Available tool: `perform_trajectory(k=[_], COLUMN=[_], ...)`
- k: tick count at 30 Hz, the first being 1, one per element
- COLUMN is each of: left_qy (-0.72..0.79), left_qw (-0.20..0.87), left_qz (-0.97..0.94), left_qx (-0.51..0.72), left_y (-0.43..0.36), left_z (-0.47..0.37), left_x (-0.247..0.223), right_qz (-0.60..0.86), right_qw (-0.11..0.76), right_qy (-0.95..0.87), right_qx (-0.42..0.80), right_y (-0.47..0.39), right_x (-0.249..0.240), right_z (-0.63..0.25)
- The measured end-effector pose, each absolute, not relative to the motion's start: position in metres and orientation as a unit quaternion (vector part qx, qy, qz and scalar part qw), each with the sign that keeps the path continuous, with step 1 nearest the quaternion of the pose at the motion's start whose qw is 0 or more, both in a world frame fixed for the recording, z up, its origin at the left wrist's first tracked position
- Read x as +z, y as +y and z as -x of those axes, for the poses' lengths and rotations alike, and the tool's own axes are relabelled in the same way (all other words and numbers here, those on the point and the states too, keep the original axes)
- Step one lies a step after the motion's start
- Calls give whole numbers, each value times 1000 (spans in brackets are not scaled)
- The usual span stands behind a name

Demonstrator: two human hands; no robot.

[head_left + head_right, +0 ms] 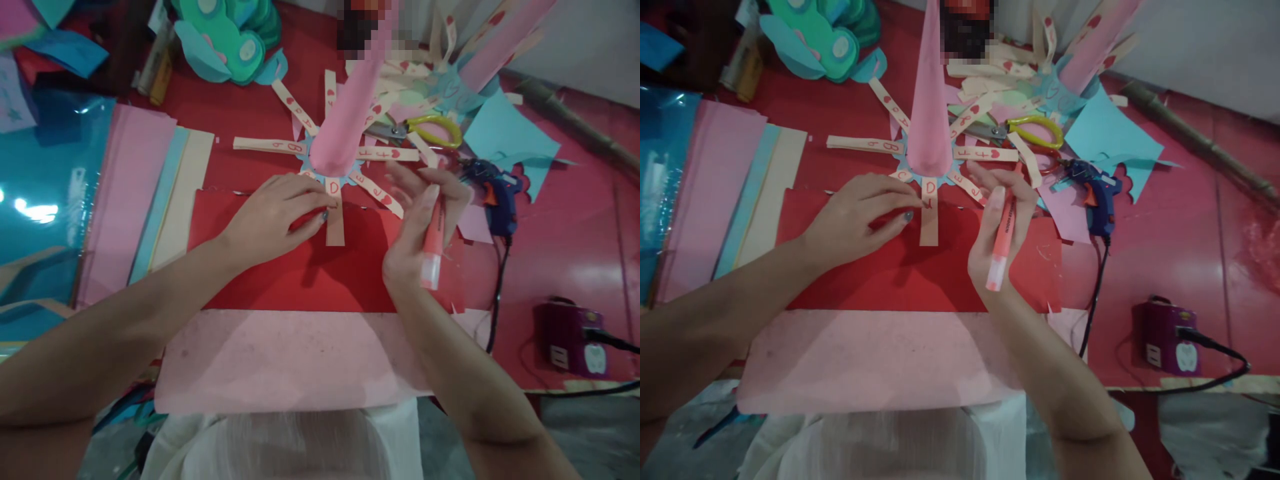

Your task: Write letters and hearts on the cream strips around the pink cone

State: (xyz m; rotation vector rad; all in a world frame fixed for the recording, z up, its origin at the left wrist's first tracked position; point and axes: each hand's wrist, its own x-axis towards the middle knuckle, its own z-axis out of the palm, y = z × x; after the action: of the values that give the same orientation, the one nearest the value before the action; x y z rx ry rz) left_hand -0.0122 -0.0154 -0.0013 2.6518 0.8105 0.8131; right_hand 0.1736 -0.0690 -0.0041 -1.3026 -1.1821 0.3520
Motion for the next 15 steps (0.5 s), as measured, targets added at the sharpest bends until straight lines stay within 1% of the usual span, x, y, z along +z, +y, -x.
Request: perform_trajectory(k=[2, 5, 8, 12, 15], left_qy=[266, 248, 246, 259, 261], left_qw=[152, 163, 176, 201, 209], left_qz=[-917, -928, -927, -915, -911], left_qx=[255, 226, 223, 234, 243], left_y=[-15, -15, -14, -13, -12], left_z=[12, 13, 12, 11, 11], left_x=[-3, -5, -6, -5, -6], right_qz=[558, 553, 554, 552, 555], right_qw=[622, 634, 645, 597, 580], right_qy=[-525, -505, -461, -443, -446], right_qx=[163, 192, 255, 378, 397], right_y=[-68, -67, -65, -63, -62], right_x=[-6, -8, -7, -7, -10], right_z=[-174, -175, -175, -176, -178])
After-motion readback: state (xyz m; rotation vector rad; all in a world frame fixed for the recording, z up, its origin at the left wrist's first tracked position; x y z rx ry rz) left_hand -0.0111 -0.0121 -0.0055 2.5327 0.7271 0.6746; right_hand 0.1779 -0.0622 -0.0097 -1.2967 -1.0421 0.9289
